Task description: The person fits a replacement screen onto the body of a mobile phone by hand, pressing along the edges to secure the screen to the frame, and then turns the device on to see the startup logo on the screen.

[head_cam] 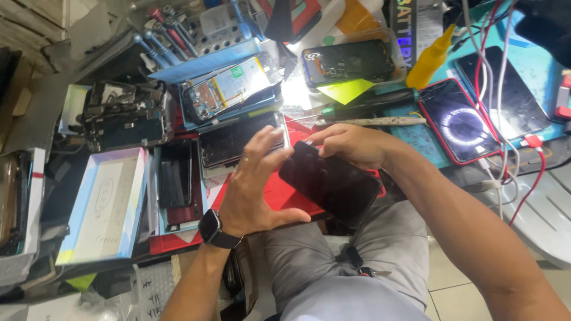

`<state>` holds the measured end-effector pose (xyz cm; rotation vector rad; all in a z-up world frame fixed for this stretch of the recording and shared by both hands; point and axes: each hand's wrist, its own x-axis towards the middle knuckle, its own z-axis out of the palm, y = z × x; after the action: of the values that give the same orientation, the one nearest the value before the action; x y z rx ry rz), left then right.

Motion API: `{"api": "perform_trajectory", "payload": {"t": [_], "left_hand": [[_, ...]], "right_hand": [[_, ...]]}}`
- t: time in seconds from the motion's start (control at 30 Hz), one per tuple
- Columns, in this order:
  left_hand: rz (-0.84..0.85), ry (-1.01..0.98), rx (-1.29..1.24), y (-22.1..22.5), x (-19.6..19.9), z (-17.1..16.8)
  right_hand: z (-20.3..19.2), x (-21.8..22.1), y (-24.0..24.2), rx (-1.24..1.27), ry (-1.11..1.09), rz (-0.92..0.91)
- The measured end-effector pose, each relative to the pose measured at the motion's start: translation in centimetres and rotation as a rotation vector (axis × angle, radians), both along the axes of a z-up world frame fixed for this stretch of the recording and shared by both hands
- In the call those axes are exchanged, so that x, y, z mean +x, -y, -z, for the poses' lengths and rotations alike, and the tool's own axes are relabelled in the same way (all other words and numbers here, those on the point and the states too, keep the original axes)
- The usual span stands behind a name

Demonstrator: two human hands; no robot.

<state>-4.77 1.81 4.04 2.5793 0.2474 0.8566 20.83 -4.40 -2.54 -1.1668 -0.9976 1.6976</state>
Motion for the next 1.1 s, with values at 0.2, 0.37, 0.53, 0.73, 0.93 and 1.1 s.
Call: {"api": "perform_trajectory", "payload": {"t": [0.2,0.37,0.53,0.73,0.93,1.1], "left_hand": [[0.279,-0.185,-0.081,-0.7,1.8,0.0],[0.313,-0.139,-0.205,-1.4,2.5,0.7],[0.277,-0.068,-0.124,-1.7,2.6,1.6],[0.121,0.022,-0.037,-1.0,3.1,3.0],[0.044,0.085,-0.002,0.2,3.3,3.0],[-0.014,0.065,-0.025,0.2,3.4,3.0]], "right_hand": [[2.0,-0.2,-1.2,0.317,0.499,-0.201],[0.6,-0.3,-1.7,0.052,0.17,-0.17],[-0.8,-0.6,-2.0,0.03,0.091,-0.155],[-0.1,0.0,-2.0,-0.055,0.206,-0.033],[-0.6,0.7,-1.0,0.075,-0.004,-0.104],[-2.0,1.2,0.9,-0.172,-0.104,0.108]]}}
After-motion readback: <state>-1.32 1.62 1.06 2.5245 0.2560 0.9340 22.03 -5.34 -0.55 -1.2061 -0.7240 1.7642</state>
